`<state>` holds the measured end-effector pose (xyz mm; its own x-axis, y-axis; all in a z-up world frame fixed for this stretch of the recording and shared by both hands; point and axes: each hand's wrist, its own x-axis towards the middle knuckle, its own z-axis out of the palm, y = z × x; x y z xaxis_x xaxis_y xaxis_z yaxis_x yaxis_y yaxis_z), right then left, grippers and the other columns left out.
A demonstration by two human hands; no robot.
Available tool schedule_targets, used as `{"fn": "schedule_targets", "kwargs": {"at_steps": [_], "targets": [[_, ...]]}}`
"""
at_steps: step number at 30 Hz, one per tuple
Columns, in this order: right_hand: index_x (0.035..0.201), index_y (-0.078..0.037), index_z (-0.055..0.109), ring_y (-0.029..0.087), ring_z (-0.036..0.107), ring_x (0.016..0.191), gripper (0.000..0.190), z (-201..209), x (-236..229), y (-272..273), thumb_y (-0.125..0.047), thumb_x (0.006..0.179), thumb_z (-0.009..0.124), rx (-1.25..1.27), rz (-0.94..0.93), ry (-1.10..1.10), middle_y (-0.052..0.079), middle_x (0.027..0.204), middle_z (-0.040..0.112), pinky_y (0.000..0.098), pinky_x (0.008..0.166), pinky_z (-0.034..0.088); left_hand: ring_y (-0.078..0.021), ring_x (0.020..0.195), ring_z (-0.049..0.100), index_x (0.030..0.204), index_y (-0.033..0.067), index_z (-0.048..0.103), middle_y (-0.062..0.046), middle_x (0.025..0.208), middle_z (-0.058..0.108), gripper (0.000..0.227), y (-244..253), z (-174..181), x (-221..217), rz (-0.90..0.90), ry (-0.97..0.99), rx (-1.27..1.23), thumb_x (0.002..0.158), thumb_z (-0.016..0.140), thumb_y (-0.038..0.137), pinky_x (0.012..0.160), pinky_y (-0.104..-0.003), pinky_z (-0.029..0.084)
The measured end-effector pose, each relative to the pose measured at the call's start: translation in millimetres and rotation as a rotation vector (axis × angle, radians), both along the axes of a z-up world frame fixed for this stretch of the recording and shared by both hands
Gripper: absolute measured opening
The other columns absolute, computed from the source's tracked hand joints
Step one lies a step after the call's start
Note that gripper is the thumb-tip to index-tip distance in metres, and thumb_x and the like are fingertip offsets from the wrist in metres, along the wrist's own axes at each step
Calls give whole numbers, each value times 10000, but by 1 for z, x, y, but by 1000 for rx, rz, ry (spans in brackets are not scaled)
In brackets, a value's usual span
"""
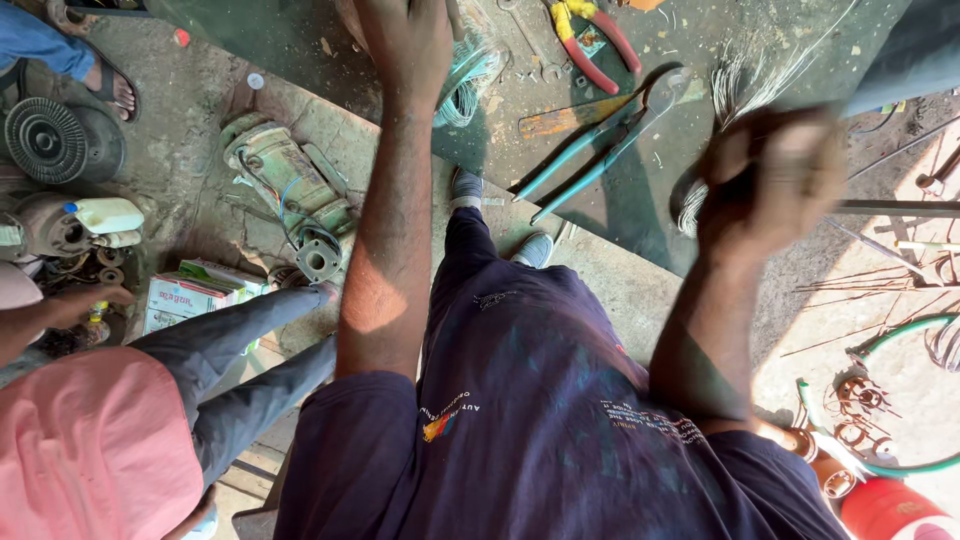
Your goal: The person uses a metal rod to pry and pull white insulated wires from a cylindrical metal housing. They repeatedly insert the rod, lever the wires, and pull them out by hand, gathering the removed wires into a bundle.
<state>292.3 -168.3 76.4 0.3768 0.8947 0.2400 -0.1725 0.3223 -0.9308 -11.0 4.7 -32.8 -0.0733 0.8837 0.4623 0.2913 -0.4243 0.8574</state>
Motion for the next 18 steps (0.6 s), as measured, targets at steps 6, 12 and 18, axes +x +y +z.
{"fn": "schedule_targets", "kwargs": {"at_steps": [6, 12, 18], "targets": [[1245, -7, 624, 261, 614, 1126, 241, -9, -65, 61, -201, 1125, 546, -7, 77, -434, 139, 1284, 627, 394, 1025, 486, -121, 467, 561, 721, 21, 559, -13, 560, 560, 430, -7, 18, 1, -171, -265, -118, 1132, 528, 143, 503, -279, 425], [1105, -20, 551, 290, 657, 940, 317, -10, -133, 130, -287, 1244, 450, 268, 491, -719, 139, 1081, 602, 389, 828, 546, -103, 558, 463, 770, -23, 538, -10, 632, 522, 446, 0, 29, -1, -130, -308, -84, 1150, 644, 185, 533, -294, 349], [983, 4, 566, 172, 638, 781, 445, -8, -133, 146, -359, 1213, 449, 160, 690, -537, 73, 830, 582, 323, 716, 516, -70, 619, 553, 883, -12, 624, -17, 727, 617, 323, -5, 41, -1, -201, -453, -172, 1126, 617, 200, 535, -279, 426]]}}
